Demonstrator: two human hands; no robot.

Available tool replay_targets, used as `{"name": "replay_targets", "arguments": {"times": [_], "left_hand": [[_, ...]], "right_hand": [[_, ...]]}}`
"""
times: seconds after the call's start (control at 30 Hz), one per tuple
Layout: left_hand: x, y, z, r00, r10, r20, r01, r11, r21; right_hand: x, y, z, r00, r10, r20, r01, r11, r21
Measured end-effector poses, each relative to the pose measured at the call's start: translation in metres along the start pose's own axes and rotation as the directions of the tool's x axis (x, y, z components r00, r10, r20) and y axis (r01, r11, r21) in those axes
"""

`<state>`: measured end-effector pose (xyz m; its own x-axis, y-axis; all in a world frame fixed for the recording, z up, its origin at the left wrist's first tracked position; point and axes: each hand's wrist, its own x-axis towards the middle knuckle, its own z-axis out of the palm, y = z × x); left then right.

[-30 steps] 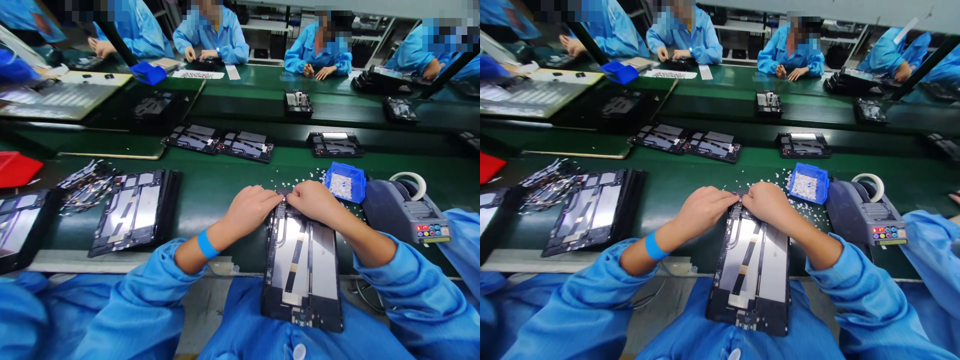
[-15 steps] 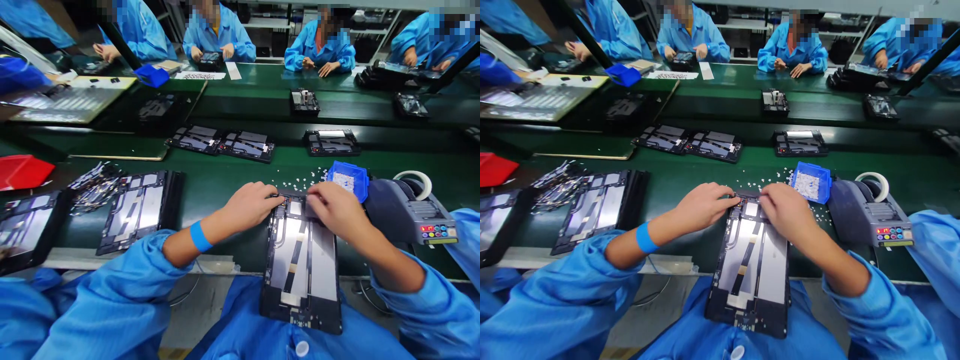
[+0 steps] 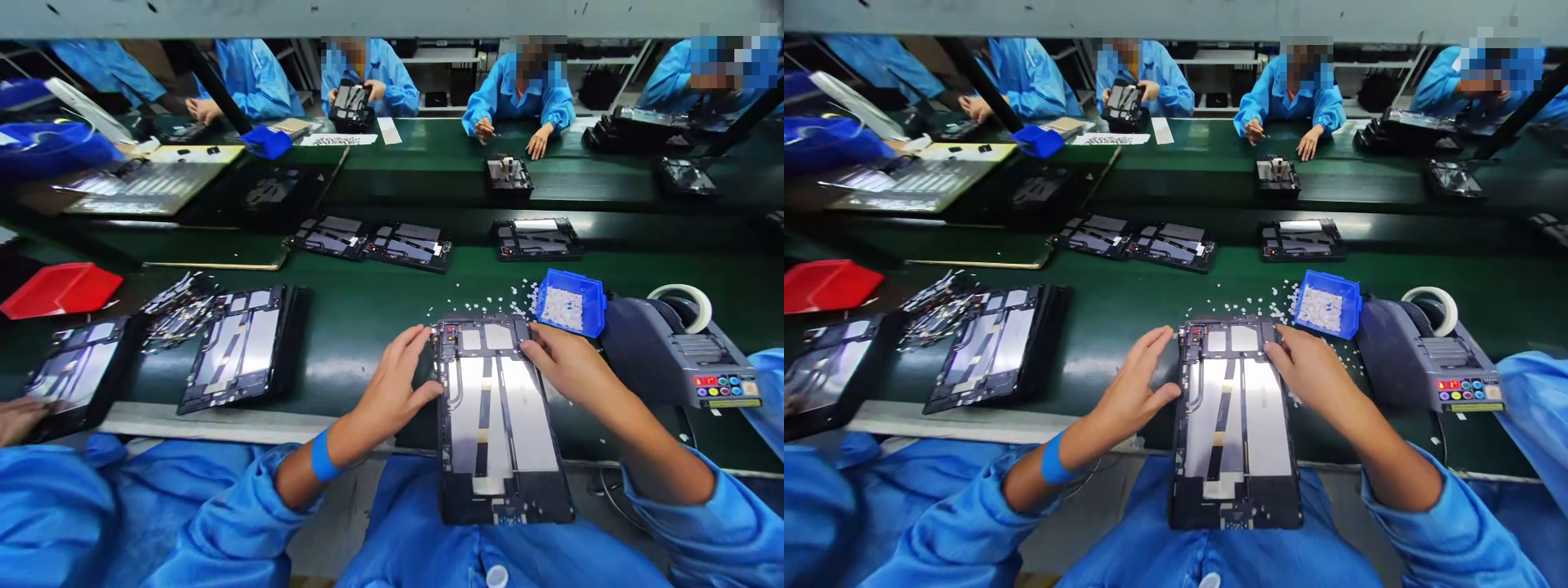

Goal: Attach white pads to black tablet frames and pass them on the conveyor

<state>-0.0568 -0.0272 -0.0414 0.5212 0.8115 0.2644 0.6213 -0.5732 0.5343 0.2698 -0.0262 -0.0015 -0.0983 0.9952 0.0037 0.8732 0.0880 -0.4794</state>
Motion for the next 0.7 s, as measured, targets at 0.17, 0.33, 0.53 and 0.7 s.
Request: {"name": "replay_targets", "arguments": {"times": [0.17, 0.33, 0.53, 0.7], "left_hand": [[0.024, -0.001, -0.022, 0.972, 0.224, 0.074, -0.236, 0.909, 0.344], [0.045, 0.007, -0.033, 0.941, 0.245, 0.234, -0.332, 0.804, 0.493], [0.057, 0.008, -0.043, 0.887, 0.278, 0.369, -0.445, 0.727, 0.522], [0.048, -0.015, -0.045, 0.932, 0.313, 0.183, -0.357, 0.879, 0.316]], "right_hand": [[-0.011, -0.008, 0.002, 0.928, -0.259, -0.268, 0.237, 0.965, -0.112], [-0.006, -0.024, 0.017, 0.863, -0.466, -0.195, 0.443, 0.884, -0.150], [-0.001, -0.018, 0.025, 0.825, -0.492, -0.278, 0.489, 0.868, -0.088], [-0.068, 0.015, -0.002, 0.842, -0.168, -0.512, 0.284, 0.946, 0.158]]}}
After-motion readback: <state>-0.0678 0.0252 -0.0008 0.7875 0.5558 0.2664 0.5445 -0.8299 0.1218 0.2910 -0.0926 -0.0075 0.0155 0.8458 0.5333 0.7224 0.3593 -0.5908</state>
